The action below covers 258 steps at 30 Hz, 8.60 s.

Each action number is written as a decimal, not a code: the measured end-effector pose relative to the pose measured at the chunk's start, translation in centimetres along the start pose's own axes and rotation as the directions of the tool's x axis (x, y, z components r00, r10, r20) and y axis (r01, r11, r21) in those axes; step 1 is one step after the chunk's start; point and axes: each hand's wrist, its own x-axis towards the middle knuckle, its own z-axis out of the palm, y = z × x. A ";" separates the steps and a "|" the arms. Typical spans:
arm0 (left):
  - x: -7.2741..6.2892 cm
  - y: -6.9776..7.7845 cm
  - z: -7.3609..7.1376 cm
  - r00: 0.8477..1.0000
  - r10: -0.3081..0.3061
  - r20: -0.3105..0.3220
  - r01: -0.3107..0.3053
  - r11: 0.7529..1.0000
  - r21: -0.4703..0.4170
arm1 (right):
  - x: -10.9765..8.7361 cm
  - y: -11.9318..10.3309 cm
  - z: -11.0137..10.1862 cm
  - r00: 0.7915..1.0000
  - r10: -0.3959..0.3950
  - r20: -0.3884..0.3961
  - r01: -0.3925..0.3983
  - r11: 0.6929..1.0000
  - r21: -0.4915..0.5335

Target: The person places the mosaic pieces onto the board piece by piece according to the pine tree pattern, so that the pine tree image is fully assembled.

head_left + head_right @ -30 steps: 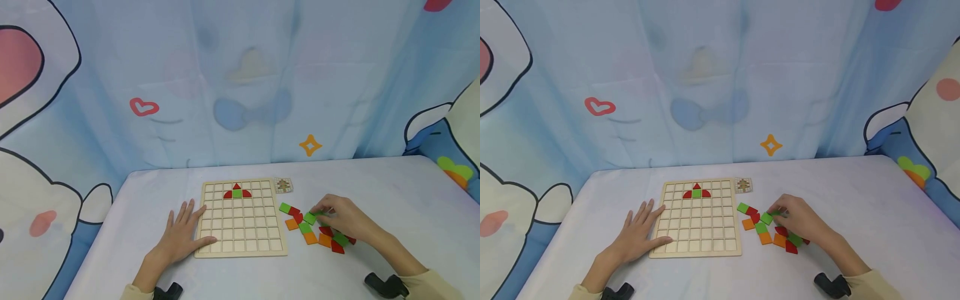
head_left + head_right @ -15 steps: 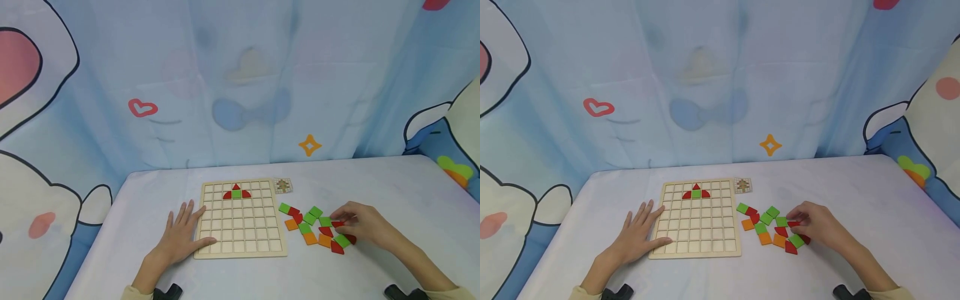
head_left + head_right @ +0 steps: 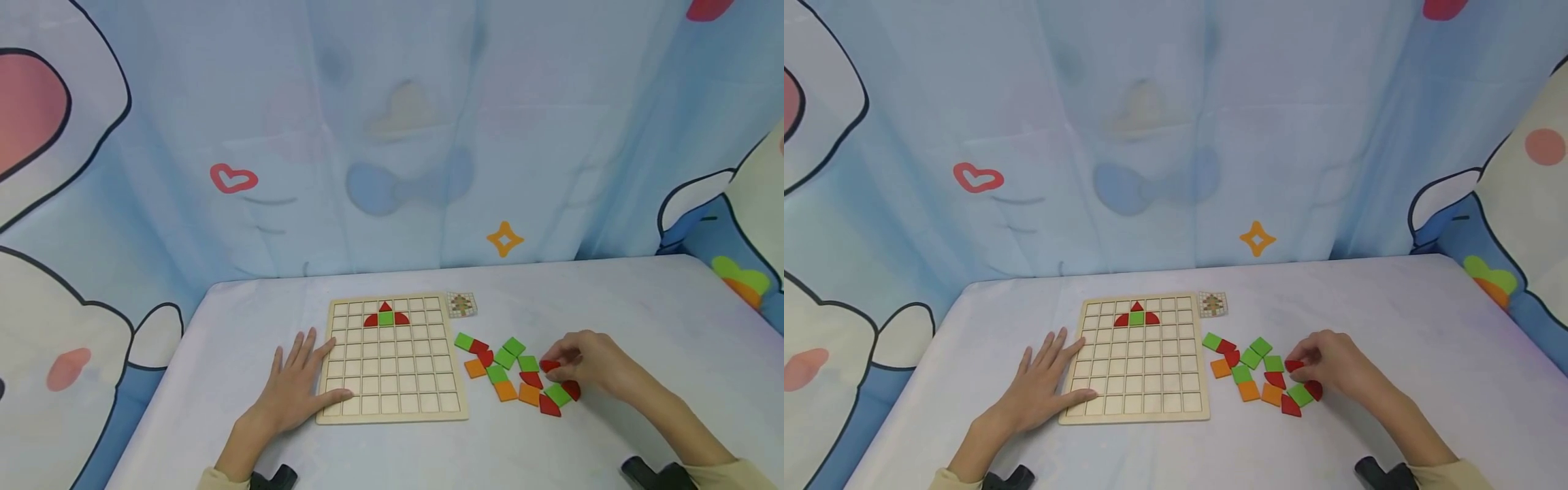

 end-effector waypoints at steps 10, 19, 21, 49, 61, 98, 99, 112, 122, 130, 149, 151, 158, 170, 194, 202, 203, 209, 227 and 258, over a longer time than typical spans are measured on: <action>-0.1 0.2 -0.1 1.000 0.000 -0.005 0.000 1.000 -0.009 | -0.6 0.2 0.3 0.997 -0.048 -0.055 0.048 0.999 0.000; -0.2 -0.2 0.3 0.999 0.015 -0.052 -0.016 1.000 -0.020 | -0.6 -1.3 0.8 0.991 -0.055 -0.119 0.056 0.998 0.010; -0.1 -0.3 0.4 0.999 0.014 -0.050 -0.015 1.000 -0.023 | -0.5 -2.0 1.0 0.988 -0.071 -0.134 0.073 0.997 0.005; 0.1 -0.5 0.4 1.000 0.012 -0.008 -0.013 1.000 -0.020 | 9.2 -16.9 7.5 0.908 -0.409 -0.087 0.418 0.882 0.219; 0.1 -0.4 0.3 1.000 -0.001 -0.003 0.001 1.000 -0.014 | 12.3 -19.8 10.2 0.918 -0.390 -0.071 0.394 0.883 0.254; 0.3 0.1 0.0 1.000 -0.006 0.007 0.006 1.000 0.017 | 13.7 -22.4 12.3 0.882 -0.470 0.030 0.470 0.882 -0.008; 0.3 0.1 0.0 1.000 -0.005 0.007 0.005 1.000 0.015 | 13.7 -22.4 12.3 0.884 -0.467 0.033 0.467 0.884 -0.010; 0.1 0.0 0.1 1.000 -0.003 -0.005 0.004 1.000 0.020 | 13.6 -22.6 12.6 0.892 -0.451 0.033 0.451 0.892 -0.032; 0.1 -0.1 0.2 1.000 0.005 -0.010 -0.005 1.000 0.015 | 13.4 -22.5 12.7 0.905 -0.425 0.014 0.426 0.905 -0.001; -0.1 -0.3 0.3 1.000 0.011 -0.029 -0.011 1.000 0.024 | 12.4 -22.1 12.0 0.894 -0.448 0.030 0.446 0.893 0.056; 0.1 -0.1 0.4 1.000 -0.009 -0.023 0.009 1.000 0.005 | 3.4 -13.2 4.6 0.880 -0.467 0.084 0.469 0.883 -0.004; 0.0 0.0 0.4 1.000 -0.005 -0.024 0.005 1.000 0.002 | 2.6 -11.6 4.1 0.898 -0.435 0.074 0.437 0.899 -0.023; -0.1 0.3 0.1 1.000 -0.002 -0.015 0.002 1.000 0.010 | 0.7 -7.7 3.7 0.941 -0.336 0.035 0.338 0.940 -0.058; -0.1 -0.2 0.7 0.995 0.038 -0.096 -0.042 0.998 -0.037 | 0.9 -6.6 3.5 0.969 -0.247 0.015 0.247 0.968 -0.043; -0.5 0.1 0.4 0.996 0.042 -0.085 -0.046 0.998 -0.048 | 1.2 -7.9 4.2 0.988 -0.148 0.035 0.149 0.987 -0.052; -0.4 0.2 0.2 0.999 0.025 -0.037 -0.027 0.999 -0.036 | 1.0 -8.0 4.4 0.993 -0.115 0.036 0.117 0.991 -0.057; -0.3 0.2 0.2 0.999 0.025 -0.037 -0.026 0.999 -0.037 | 0.9 -8.0 4.4 0.993 -0.118 0.031 0.120 0.991 -0.058; -0.3 0.2 0.1 1.000 0.010 -0.014 -0.011 1.000 -0.018 | 0.9 -7.8 4.6 0.992 -0.128 0.003 0.128 0.990 -0.059; -0.1 -0.1 0.6 0.998 0.030 -0.057 -0.033 0.998 -0.045 | 0.8 -7.6 4.7 0.974 -0.214 -0.070 0.214 0.977 -0.010; -0.1 0.1 0.3 0.999 0.013 -0.036 -0.014 0.999 -0.031 | 6.3 -13.3 7.8 0.900 -0.428 -0.082 0.434 0.863 0.258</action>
